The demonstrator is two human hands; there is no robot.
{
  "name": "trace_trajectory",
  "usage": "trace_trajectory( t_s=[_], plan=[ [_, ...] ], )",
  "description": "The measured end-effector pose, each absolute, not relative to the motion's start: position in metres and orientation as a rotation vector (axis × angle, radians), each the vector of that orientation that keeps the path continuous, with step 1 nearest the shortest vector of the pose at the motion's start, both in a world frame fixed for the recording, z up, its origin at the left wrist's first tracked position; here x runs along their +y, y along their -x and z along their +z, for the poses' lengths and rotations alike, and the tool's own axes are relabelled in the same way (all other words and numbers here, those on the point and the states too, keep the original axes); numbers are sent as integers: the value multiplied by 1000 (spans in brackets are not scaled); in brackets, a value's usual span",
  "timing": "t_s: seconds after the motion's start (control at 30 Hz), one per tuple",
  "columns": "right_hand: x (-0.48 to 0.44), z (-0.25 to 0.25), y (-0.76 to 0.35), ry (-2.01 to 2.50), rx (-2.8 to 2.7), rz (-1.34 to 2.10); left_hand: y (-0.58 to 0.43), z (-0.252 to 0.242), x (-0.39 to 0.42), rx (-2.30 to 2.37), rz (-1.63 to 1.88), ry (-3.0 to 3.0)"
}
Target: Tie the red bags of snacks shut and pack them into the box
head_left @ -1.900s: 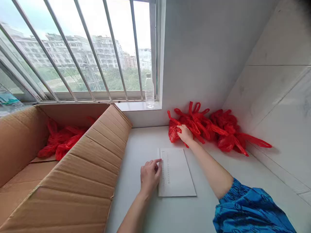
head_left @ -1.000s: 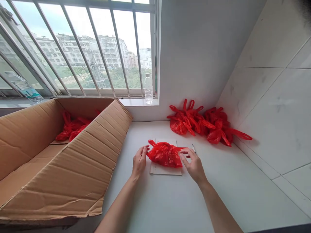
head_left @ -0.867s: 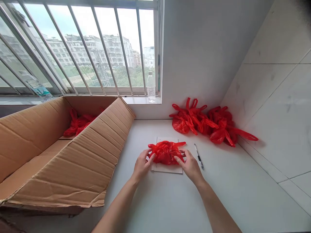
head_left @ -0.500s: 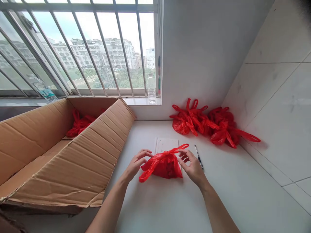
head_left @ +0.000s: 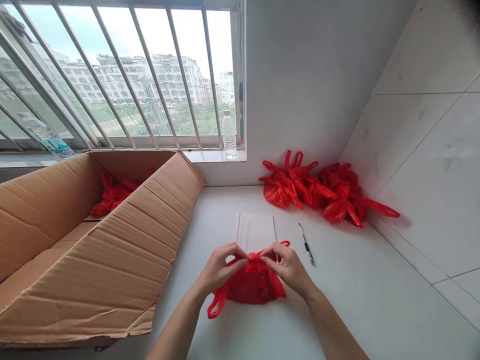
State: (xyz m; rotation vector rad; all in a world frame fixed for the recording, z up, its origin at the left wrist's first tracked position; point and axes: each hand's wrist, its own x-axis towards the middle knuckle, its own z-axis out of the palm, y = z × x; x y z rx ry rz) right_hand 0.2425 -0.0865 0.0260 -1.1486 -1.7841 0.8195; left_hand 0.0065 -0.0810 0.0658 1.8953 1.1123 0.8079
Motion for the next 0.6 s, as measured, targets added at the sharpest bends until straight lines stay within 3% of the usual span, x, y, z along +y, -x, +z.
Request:
trace_trajectory(
  t_s=[0.13, 0.3, 0.6],
  plan=[
    [-79, 22, -263, 1313, -1636, 764, 7, 62, -82, 928, 519, -1540],
    [-74, 8, -256, 1324, -2018, 501, 11, 46, -80, 772, 316, -1318],
    [-69, -11, -237, 1307, -2157, 534, 17, 48, -77, 745, 707, -1207]
  ],
)
